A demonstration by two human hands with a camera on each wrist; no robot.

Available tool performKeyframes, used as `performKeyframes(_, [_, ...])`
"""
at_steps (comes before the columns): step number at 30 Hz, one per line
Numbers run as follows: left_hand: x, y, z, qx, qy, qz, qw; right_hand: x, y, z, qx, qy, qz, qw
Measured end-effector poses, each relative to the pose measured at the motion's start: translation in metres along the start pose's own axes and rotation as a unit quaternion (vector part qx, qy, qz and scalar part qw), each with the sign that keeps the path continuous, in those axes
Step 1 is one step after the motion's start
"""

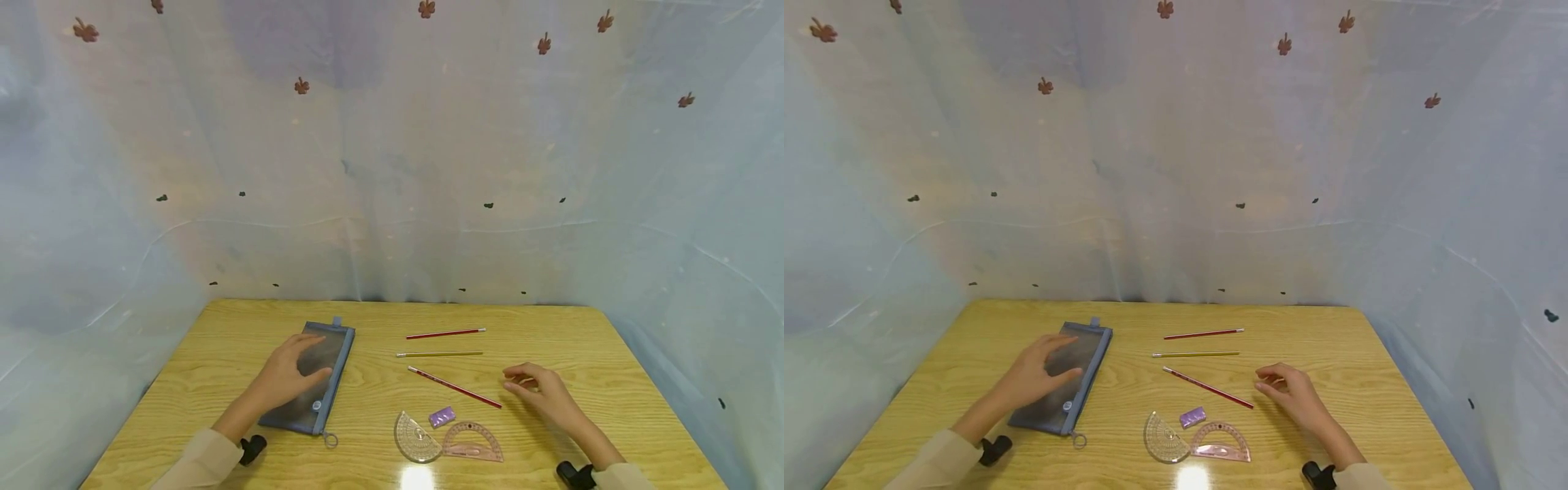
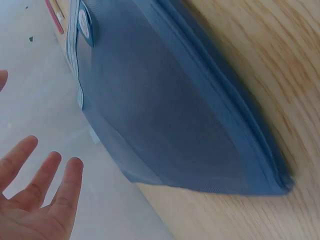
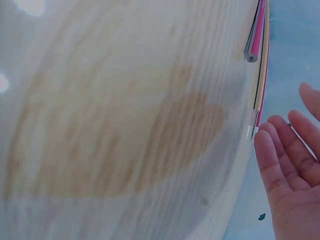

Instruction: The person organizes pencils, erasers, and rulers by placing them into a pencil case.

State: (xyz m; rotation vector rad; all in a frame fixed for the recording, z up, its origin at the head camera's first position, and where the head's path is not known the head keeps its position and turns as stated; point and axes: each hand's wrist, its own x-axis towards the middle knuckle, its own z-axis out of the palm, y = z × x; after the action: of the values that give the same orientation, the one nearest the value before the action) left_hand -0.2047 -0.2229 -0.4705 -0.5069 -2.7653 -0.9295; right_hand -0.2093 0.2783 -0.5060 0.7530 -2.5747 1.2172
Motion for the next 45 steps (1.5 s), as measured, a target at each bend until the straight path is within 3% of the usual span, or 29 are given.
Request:
performKeyframes(13, [0.006,0.008,0.013,-0.002,-0.008,-0.014,0.9999,0.000,-0.004,0.003,0.026,-0.031,0.029,0.999])
performKeyframes(30, [0.012,0.016,0.033,0.031,0.023,-0.011,0.9992,0.001,-0.004,0.007,0.075,-0.063,0.041,0.994])
performKeyframes(35, [0.014,0.018,0.036,0.052,0.017,-0.023,0.9982,0.002,-0.005,0.008,0.078,-0.069,0.044,0.994])
performKeyframes(39, [0.015,0.020,0.040,0.039,0.009,-0.035,0.9986,0.004,-0.005,0.009,0.076,-0.076,0.048,0.993])
performKeyframes(45, [0.014,0.023,0.043,0.035,0.019,-0.022,0.9989,0.004,-0.004,0.011,0.085,-0.094,0.060,0.990])
